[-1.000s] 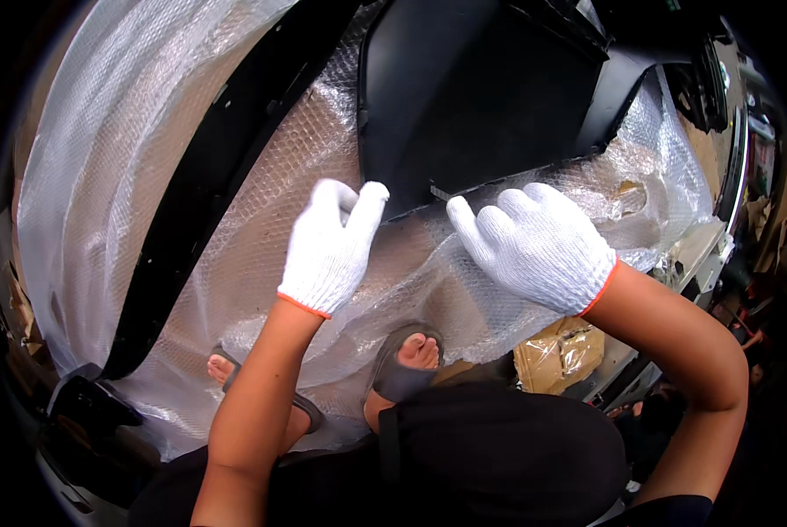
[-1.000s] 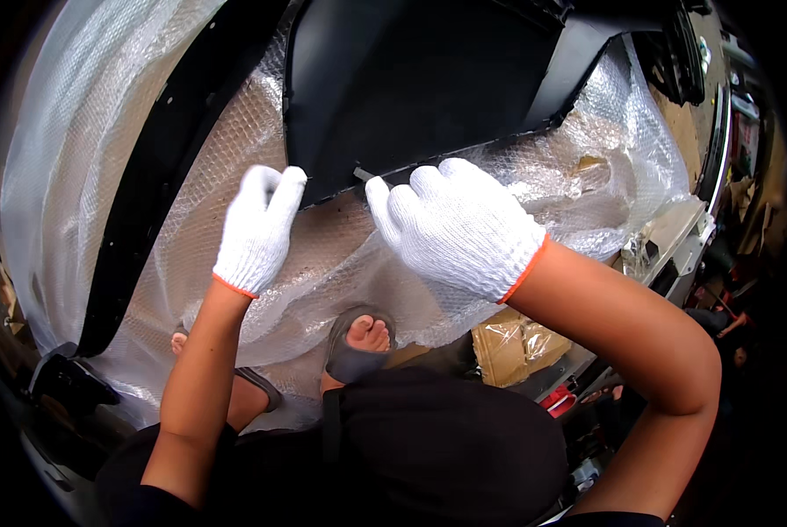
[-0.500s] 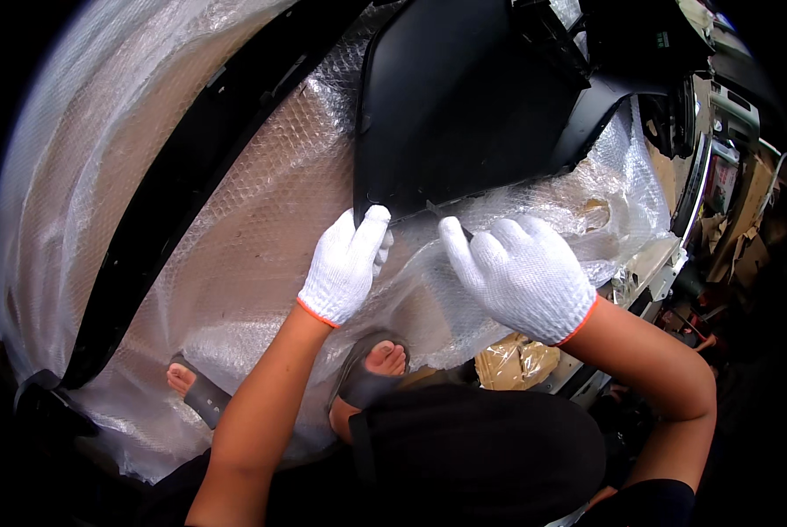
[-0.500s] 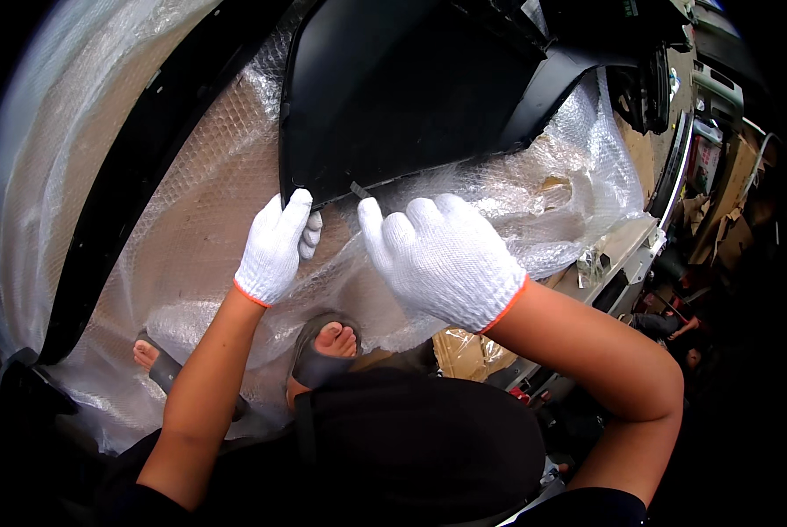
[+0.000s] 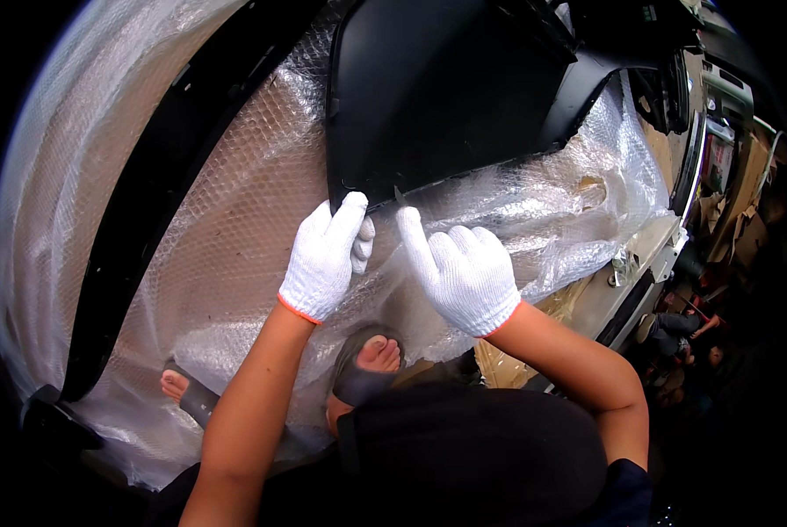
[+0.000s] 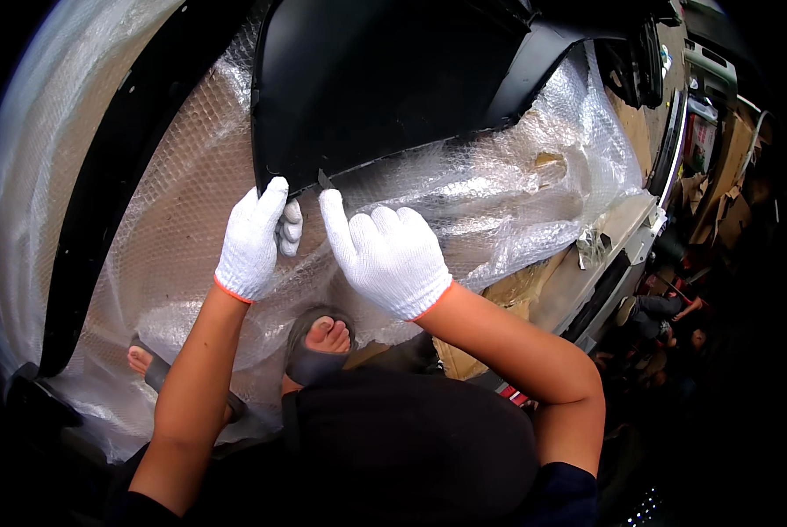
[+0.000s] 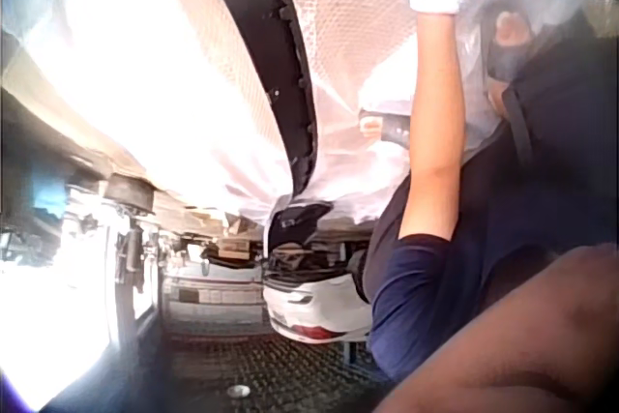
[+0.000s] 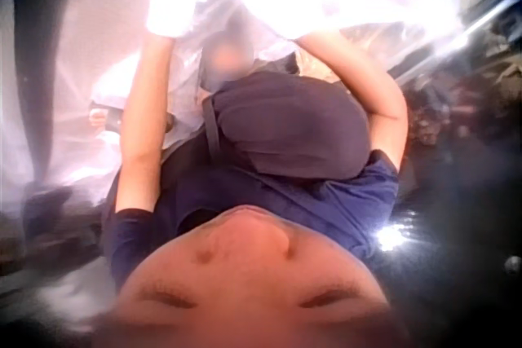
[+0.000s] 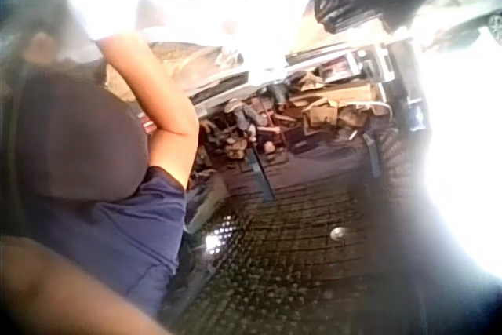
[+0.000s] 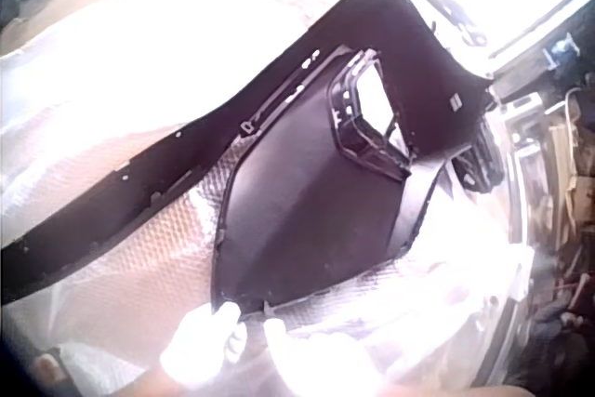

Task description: The person uses a utility knife to trim excess material from the edges of a black plastic car part placed on bubble wrap. They repeatedly scrape and cut along the perimeter, removing small strips of material.

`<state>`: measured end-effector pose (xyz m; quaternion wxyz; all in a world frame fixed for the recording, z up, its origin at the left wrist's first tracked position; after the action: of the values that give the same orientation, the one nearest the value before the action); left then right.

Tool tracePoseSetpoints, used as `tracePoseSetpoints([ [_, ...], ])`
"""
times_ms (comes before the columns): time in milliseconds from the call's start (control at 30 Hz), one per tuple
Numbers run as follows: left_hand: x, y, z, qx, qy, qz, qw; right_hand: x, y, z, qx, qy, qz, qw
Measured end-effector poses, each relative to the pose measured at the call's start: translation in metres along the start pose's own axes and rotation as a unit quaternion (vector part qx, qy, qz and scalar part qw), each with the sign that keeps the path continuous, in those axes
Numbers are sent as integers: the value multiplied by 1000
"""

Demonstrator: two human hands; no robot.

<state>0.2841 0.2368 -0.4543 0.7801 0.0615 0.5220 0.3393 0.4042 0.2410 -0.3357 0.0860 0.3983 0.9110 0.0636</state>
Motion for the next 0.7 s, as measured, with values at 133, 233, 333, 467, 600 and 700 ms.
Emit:
tracePoseSetpoints([
  [133,1,-1,5,2,-18,5,1000,-4,-2,4,-37,19,15,999],
  [233,-1,2,4,8,-17,16,1000,-7,-4,9,-67,34,15,997],
  [333,0,2,4,4,-28,22,999,-9,-5,7,-92,49,20,994],
  [467,1,1,5,6,-30,12,999,-13,-5,0,-122,41,21,992],
  [600,1,0,8,2,-33,7,999,-19,17,16,-152,-18,63,986],
  [700,-1,3,4,-22,-31,7,999,-16,13,-17,-102,33,18,994],
])
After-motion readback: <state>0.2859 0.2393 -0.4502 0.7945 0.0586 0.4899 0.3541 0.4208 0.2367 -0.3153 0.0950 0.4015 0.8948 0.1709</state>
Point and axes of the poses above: each hand's wrist, its own x-axis towards the middle knuckle, its own z-axis out of the palm, y = z × x, the point moved 9 cm from there along x, towards the middle knuckle, and after that the axes turned 14 degrees about -x, right-handed, at the moved point
